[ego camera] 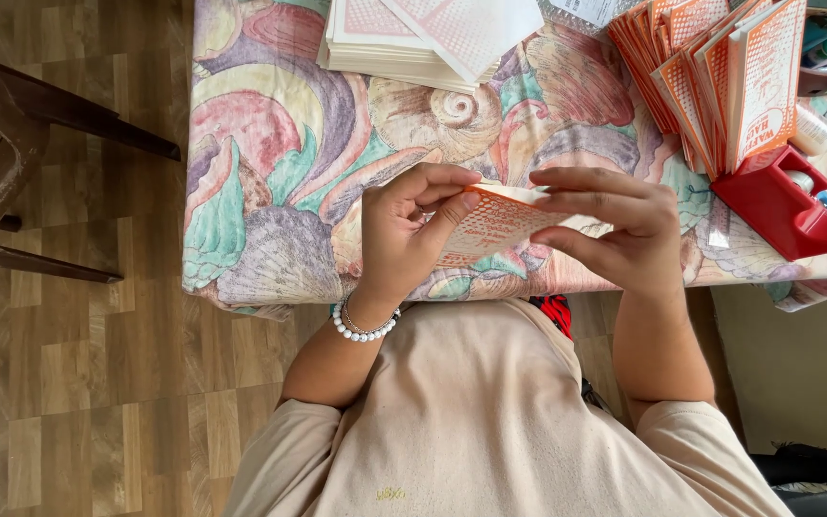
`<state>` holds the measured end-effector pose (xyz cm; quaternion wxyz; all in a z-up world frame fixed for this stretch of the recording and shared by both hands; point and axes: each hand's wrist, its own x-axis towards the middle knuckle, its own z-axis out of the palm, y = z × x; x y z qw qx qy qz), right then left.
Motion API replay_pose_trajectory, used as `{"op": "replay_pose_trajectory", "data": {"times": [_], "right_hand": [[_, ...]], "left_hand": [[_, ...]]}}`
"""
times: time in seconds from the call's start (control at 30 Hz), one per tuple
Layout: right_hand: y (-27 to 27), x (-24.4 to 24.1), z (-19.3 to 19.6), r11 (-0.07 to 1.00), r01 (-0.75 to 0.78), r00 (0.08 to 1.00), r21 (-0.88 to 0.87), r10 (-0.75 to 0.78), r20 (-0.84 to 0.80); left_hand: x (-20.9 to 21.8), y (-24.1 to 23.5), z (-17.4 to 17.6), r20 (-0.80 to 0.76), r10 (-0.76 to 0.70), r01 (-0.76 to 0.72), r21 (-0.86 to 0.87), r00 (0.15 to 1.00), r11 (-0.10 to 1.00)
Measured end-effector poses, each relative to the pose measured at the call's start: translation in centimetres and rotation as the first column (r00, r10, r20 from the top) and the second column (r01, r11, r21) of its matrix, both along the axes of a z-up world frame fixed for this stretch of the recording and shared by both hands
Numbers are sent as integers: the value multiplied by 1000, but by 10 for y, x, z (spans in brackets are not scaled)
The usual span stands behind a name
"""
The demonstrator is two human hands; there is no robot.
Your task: Folding flat paper bags or sleeves along pre-scored lines and stacking them in an organized pile.
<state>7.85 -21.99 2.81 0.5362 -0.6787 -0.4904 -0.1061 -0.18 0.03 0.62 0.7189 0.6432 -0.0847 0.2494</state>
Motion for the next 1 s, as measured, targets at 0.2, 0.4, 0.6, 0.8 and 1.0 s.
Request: {"op": "replay_pose_trajectory", "data": {"times": [0.2,0.4,0.6,0.8,1.0], "right_hand": [[-1,1,-4,990,116,992,-80,-111,66],[0,-1,-13,991,-2,966,135,36,-255],[-4,2,-46,963,92,902,254,28,-432],[-5,0,-34,976,109,924,187,-30,-380],[-8,-3,-11,995,97,930,-20,-97,-355]], "left_hand": [[-2,1,-1,16,41,-41,5,999,999],[-4,2,5,17,72,-73,26,997,997],[-10,-3,10,20,80,-80,42,997,996],[-10,-1,4,35,53,-54,35,998,998],[-13,9,12,52,193,-198,382,980,903]]}}
